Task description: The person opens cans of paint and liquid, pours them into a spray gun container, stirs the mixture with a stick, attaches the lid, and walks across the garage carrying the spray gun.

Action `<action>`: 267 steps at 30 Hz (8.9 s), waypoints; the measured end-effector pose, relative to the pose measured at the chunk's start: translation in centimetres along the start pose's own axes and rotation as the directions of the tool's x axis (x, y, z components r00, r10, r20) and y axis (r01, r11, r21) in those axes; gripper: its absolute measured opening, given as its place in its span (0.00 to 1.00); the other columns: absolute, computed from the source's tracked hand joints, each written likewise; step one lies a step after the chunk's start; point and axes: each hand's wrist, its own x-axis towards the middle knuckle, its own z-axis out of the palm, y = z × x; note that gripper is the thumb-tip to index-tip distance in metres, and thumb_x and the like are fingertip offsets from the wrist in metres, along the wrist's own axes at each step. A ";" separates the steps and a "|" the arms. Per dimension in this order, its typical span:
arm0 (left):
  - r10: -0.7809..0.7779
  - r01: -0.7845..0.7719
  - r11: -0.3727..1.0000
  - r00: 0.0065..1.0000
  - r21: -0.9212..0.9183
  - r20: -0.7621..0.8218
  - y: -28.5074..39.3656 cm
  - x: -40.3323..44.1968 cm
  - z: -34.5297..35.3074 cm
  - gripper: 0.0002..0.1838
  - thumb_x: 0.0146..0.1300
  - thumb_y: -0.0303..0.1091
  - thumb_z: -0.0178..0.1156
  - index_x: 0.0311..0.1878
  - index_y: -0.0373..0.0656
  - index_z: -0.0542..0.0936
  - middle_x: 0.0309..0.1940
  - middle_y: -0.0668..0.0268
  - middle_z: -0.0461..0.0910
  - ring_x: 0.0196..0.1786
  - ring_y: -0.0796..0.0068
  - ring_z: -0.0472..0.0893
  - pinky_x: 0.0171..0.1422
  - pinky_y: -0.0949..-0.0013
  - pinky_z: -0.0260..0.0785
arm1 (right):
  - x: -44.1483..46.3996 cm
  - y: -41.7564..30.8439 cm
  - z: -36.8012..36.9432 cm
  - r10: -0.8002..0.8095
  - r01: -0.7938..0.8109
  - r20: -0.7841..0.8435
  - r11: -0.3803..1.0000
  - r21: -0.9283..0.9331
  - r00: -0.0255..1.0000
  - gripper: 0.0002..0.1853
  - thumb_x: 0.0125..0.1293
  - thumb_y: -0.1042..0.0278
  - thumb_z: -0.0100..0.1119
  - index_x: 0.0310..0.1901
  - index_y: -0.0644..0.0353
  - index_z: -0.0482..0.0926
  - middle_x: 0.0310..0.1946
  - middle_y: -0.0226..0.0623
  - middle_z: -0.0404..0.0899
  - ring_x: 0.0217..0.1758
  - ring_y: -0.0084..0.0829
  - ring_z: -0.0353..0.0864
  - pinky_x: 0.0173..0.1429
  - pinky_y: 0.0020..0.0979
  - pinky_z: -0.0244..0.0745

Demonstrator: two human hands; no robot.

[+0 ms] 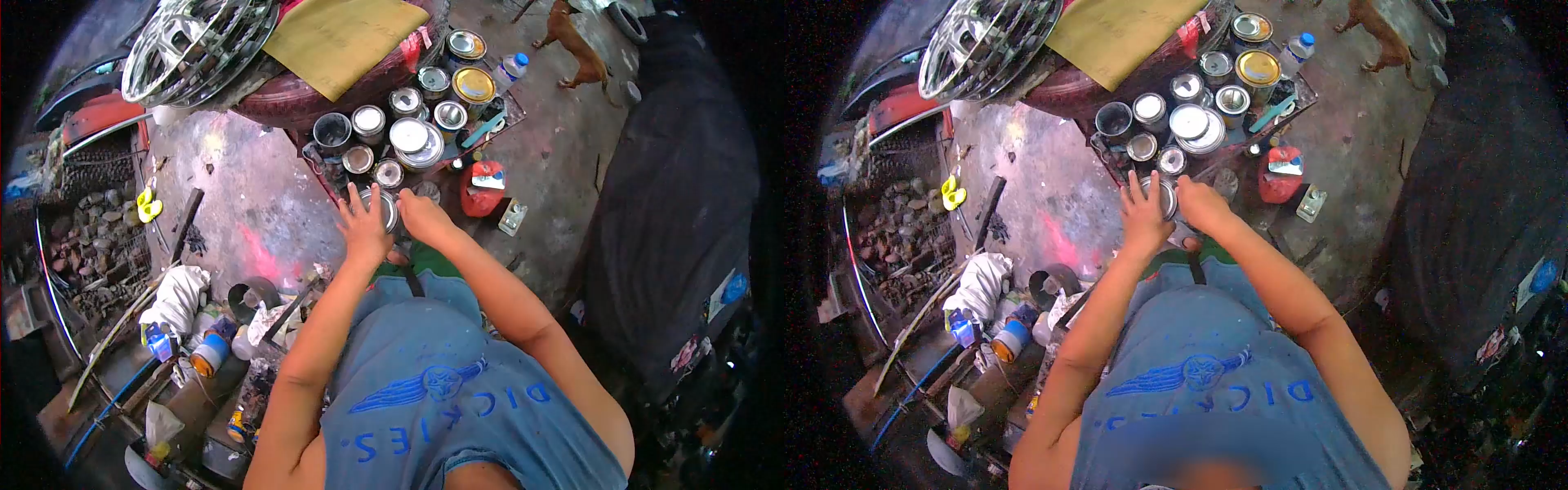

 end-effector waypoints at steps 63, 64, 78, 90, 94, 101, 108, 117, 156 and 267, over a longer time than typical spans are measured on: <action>0.090 -0.114 0.966 0.990 -0.232 -0.111 -1.1 1.0 1.4 0.62 0.35 0.40 0.85 0.75 0.39 0.60 0.69 0.49 0.64 0.70 0.40 0.65 0.71 0.45 0.69 | 0.6 -2.1 -2.5 -0.079 0.089 0.051 0.961 -0.261 0.996 0.10 0.70 0.67 0.54 0.46 0.65 0.75 0.36 0.58 0.86 0.41 0.57 0.88 0.45 0.55 0.83; 0.111 -0.131 0.965 0.989 -0.226 -0.099 -1.3 1.1 1.1 0.61 0.35 0.40 0.85 0.75 0.39 0.61 0.69 0.50 0.64 0.70 0.40 0.65 0.70 0.45 0.69 | 0.6 -2.0 -2.4 -0.080 0.090 0.049 0.958 -0.273 0.996 0.10 0.70 0.68 0.54 0.46 0.65 0.75 0.36 0.58 0.86 0.41 0.57 0.88 0.45 0.54 0.83; 0.169 -0.179 0.969 0.983 -0.169 -0.072 -1.2 1.0 0.9 0.60 0.35 0.36 0.84 0.75 0.41 0.61 0.69 0.48 0.65 0.70 0.40 0.65 0.72 0.46 0.68 | 4.5 1.9 -2.6 -0.106 0.089 0.399 0.994 0.061 0.911 0.21 0.78 0.53 0.46 0.39 0.63 0.80 0.33 0.49 0.85 0.43 0.50 0.87 0.49 0.52 0.79; -0.108 0.032 0.957 0.962 -0.288 -0.251 1.0 -0.1 2.5 0.59 0.40 0.37 0.83 0.76 0.37 0.60 0.68 0.43 0.63 0.70 0.37 0.64 0.75 0.40 0.61 | 1.0 -0.6 -2.0 -0.091 0.095 0.032 0.987 -0.128 0.995 0.18 0.80 0.56 0.45 0.42 0.64 0.75 0.33 0.60 0.84 0.39 0.63 0.85 0.45 0.60 0.78; 0.120 -0.161 0.963 0.974 -0.216 -0.191 -1.5 1.4 1.9 0.57 0.37 0.33 0.80 0.74 0.37 0.62 0.69 0.47 0.63 0.70 0.38 0.64 0.75 0.44 0.61 | 1.3 -1.1 -3.0 -0.092 0.092 0.007 0.987 -0.130 0.996 0.17 0.79 0.58 0.45 0.43 0.65 0.74 0.33 0.61 0.84 0.40 0.63 0.85 0.46 0.61 0.78; 0.279 -0.291 0.941 0.956 -0.171 -0.090 -2.9 2.2 -0.5 0.57 0.33 0.30 0.78 0.74 0.39 0.62 0.69 0.51 0.65 0.71 0.41 0.64 0.77 0.46 0.62 | 2.3 -1.3 -3.2 -0.136 0.151 0.090 0.971 -0.187 0.987 0.15 0.78 0.61 0.46 0.44 0.65 0.76 0.34 0.60 0.85 0.41 0.61 0.86 0.47 0.59 0.80; 0.322 -0.333 0.932 0.942 -0.144 -0.090 -3.0 2.1 -0.4 0.55 0.34 0.31 0.79 0.72 0.43 0.65 0.69 0.55 0.65 0.72 0.45 0.63 0.72 0.45 0.66 | 2.3 -2.6 -3.1 -0.092 0.123 0.123 0.953 -0.278 0.988 0.14 0.77 0.62 0.48 0.44 0.65 0.77 0.36 0.59 0.86 0.43 0.58 0.87 0.47 0.56 0.81; 0.345 -0.357 0.929 0.931 -0.101 -0.118 -3.0 1.7 0.5 0.56 0.34 0.32 0.77 0.73 0.43 0.63 0.70 0.55 0.64 0.72 0.42 0.63 0.74 0.44 0.64 | 5.6 2.7 -2.7 0.062 -0.371 0.586 0.826 0.423 0.808 0.20 0.78 0.46 0.47 0.44 0.56 0.75 0.21 0.29 0.72 0.21 0.26 0.75 0.20 0.41 0.72; 0.149 -0.149 0.980 0.989 -0.134 -0.006 -0.3 2.0 -2.1 0.56 0.38 0.36 0.78 0.75 0.46 0.63 0.76 0.46 0.58 0.78 0.35 0.55 0.81 0.41 0.52 | 40.7 3.7 -36.7 0.456 0.329 -0.420 0.268 0.905 0.785 0.15 0.64 0.80 0.61 0.53 0.63 0.79 0.34 0.36 0.81 0.25 0.23 0.71 0.24 0.30 0.61; 0.286 -0.277 0.958 0.884 -0.078 0.370 0.9 14.5 -5.9 0.46 0.42 0.50 0.77 0.68 0.48 0.76 0.61 0.42 0.72 0.65 0.39 0.73 0.69 0.50 0.70 | 1.6 2.8 5.7 0.041 0.119 -0.484 0.948 0.296 0.874 0.58 0.47 0.61 0.82 0.76 0.67 0.53 0.74 0.57 0.59 0.76 0.57 0.62 0.79 0.48 0.61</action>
